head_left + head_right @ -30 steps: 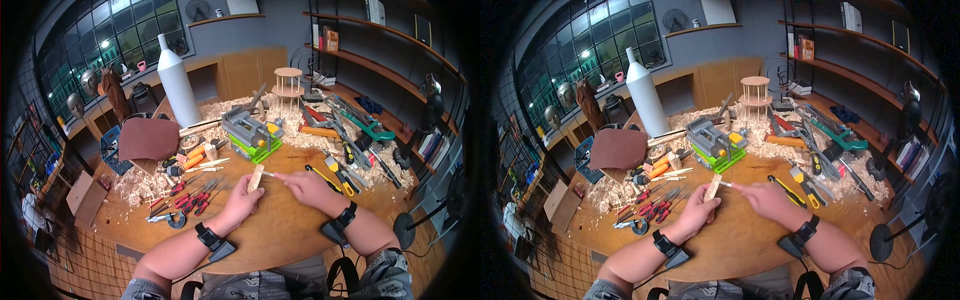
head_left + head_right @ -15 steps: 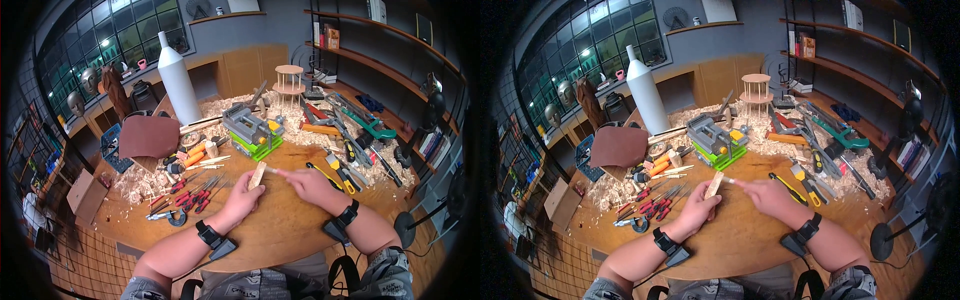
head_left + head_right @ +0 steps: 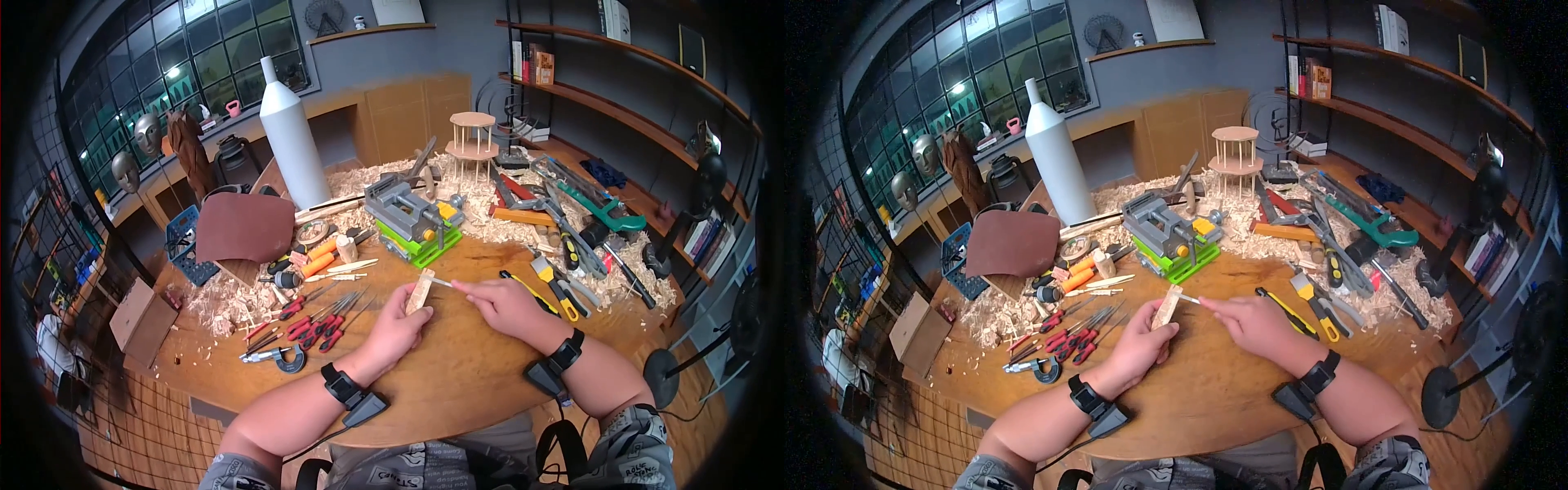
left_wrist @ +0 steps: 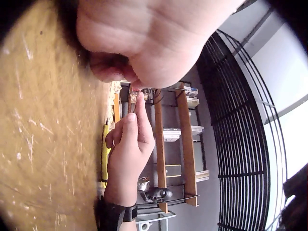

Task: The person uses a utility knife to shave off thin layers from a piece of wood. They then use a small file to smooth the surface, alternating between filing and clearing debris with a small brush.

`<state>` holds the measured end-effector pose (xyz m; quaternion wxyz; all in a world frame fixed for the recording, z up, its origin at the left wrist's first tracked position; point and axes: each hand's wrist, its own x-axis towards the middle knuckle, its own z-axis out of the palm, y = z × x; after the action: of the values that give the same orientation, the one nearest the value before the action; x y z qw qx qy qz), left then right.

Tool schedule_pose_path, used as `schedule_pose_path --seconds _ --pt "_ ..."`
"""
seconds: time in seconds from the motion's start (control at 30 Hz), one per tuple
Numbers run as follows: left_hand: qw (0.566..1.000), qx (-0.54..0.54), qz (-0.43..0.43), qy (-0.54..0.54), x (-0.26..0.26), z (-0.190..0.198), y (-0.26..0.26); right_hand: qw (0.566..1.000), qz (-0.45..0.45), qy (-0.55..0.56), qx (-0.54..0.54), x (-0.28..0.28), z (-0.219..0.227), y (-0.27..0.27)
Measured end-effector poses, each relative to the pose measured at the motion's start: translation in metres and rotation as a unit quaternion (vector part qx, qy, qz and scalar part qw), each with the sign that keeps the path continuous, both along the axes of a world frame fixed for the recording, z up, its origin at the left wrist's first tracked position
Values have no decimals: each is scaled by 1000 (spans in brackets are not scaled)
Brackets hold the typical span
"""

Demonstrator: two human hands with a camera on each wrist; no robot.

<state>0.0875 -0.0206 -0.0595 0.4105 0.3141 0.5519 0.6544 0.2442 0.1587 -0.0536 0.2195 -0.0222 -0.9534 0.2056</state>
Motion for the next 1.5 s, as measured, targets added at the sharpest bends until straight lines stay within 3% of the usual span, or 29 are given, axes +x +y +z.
schedule_pose_path --seconds 0.07,0.13,0.27,0.4,0.53,0.63,0.67,0.73,0.87,0.93,0.97,1.2,1.3,1.37,1.5 --pt "1000 -6 0 1 -1 -2 -1 999 -4 40 -14 -1 3 -1" --pt "1000 -3 3 6 -1 -4 0 998 62 3 18 4 6 -11" --pt "1000 -11 1 9 -1 -4 0 999 -44 25 18 -1 0 11" --pt "1000 -15 5 27 0 -2 -1 998 64 -16 -22 5 9 -10" --pt "1000 -5 -1 6 -2 -2 -1 999 -9 20 -39 -2 4 7" --pt "1000 -2 0 -13 0 -1 -1 997 72 -1 -14 4 6 -10" --pt "1000 5 -2 -22 1 -1 -2 997 71 -1 -17 2 3 -7" --pt "1000 -1 -3 -23 1 -1 -3 997 -18 70 -2 -3 1 6" --pt "999 12 -10 -48 -3 -1 -2 999 35 10 4 3 7 -4" --pt "998 13 -10 -56 -4 -1 -2 1000 17 10 10 2 0 -5" --pt "998 17 -11 -64 -4 -1 -1 997 -21 63 27 -2 -2 0" --pt "998 15 -15 -64 -2 1 -2 999 -15 32 7 4 8 -9" --pt "999 5 -9 -52 -2 2 -2 992 -25 124 0 0 4 -1" --pt "998 5 -19 -60 -3 -1 -4 998 44 37 3 5 10 -9" --pt "998 14 -15 -60 -2 -1 -4 996 -13 87 21 -1 -1 1"
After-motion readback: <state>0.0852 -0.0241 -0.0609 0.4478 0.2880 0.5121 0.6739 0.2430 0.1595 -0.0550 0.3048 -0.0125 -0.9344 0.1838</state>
